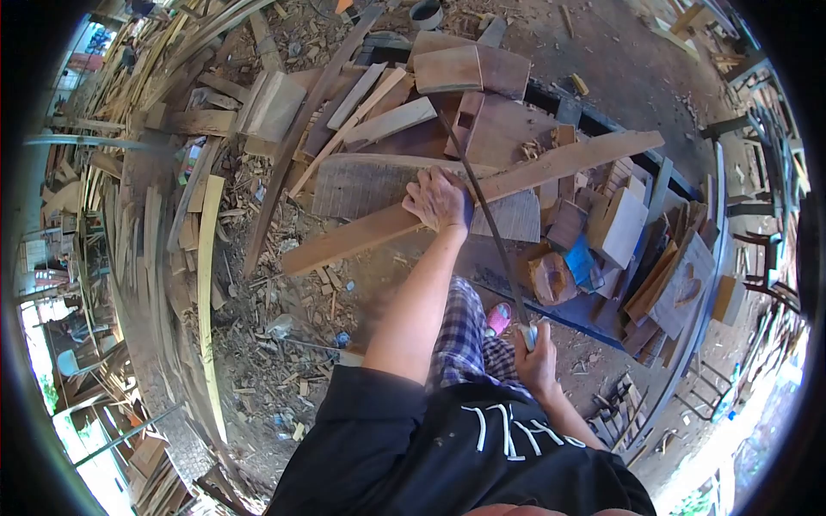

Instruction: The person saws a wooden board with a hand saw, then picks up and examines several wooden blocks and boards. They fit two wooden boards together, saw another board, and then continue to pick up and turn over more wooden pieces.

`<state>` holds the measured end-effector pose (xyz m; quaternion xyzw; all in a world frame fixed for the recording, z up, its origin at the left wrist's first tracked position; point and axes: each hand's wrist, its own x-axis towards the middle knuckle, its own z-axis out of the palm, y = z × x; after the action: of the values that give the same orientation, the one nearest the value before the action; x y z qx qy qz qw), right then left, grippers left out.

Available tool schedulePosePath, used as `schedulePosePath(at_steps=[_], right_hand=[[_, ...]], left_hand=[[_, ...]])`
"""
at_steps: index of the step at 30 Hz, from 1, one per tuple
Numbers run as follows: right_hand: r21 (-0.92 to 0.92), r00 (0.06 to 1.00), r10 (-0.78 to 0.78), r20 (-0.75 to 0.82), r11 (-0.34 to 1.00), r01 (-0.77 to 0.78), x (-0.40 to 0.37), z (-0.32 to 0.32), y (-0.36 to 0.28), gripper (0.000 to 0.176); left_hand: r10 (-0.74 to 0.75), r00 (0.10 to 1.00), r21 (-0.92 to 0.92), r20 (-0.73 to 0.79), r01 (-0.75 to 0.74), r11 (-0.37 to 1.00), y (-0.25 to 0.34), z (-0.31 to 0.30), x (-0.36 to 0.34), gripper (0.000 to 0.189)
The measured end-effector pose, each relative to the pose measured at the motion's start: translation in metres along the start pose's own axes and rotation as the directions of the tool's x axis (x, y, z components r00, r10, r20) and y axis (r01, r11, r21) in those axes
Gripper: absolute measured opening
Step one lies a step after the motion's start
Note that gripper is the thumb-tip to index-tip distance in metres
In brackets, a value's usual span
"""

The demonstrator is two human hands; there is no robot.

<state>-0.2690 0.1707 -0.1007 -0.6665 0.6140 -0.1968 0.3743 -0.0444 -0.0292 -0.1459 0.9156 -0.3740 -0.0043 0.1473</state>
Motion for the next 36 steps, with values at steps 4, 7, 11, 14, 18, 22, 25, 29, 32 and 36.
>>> schedulePosePath(at_steps=[4,7,11,14,18,22,25,29,32,36], right_hand=[[0.094,0.988,-0.034,-0.151,0.994,0.048,0.088,0.030,-0.043,0.024],[0.058,0.992,-0.025,-0.127,0.998,0.032,0.106,0.037,-0.048,0.025],[0.034,0.998,-0.018,-0.056,0.999,0.020,0.010,0.011,-0.005,0.028],[0.064,0.995,-0.036,-0.089,0.997,0.042,0.004,0.014,-0.001,0.026],[0.125,0.980,-0.102,-0.174,0.984,0.124,0.098,0.039,-0.035,0.024],[0.136,0.985,-0.053,-0.163,0.988,0.075,0.067,0.028,-0.028,0.026],[0.126,0.993,-0.075,-0.094,0.988,0.087,0.004,0.011,0.008,0.026],[0.109,0.993,-0.062,-0.102,0.991,0.073,0.033,0.013,-0.013,0.027],[0.092,0.986,-0.103,-0.130,0.989,0.116,0.106,0.038,-0.034,0.025],[0.148,0.995,-0.060,-0.083,0.986,0.072,0.054,0.015,-0.019,0.025]], left_hand=[[0.135,0.977,0.269,-0.166,-0.086,0.959,-0.006,0.020,-0.008,0.031],[-0.011,0.989,0.282,0.147,-0.031,0.959,0.006,-0.001,-0.004,0.034],[0.069,0.983,0.062,-0.167,-0.059,0.996,-0.037,0.088,0.012,0.031],[0.064,0.998,0.096,-0.025,-0.062,0.993,-0.006,0.018,-0.001,0.030],[0.051,0.998,0.082,-0.023,-0.049,0.995,-0.002,0.017,-0.001,0.030],[0.037,0.999,0.172,-0.009,-0.035,0.985,0.005,0.003,-0.006,0.030],[0.045,0.999,0.168,-0.013,-0.042,0.985,-0.002,0.013,-0.001,0.032],[0.062,0.997,0.166,0.046,-0.069,0.984,-0.010,0.024,0.004,0.032],[0.006,1.000,0.163,0.026,-0.010,0.987,0.008,0.002,-0.004,0.033],[0.010,1.000,0.140,0.025,-0.013,0.990,0.005,0.002,-0.003,0.033]])
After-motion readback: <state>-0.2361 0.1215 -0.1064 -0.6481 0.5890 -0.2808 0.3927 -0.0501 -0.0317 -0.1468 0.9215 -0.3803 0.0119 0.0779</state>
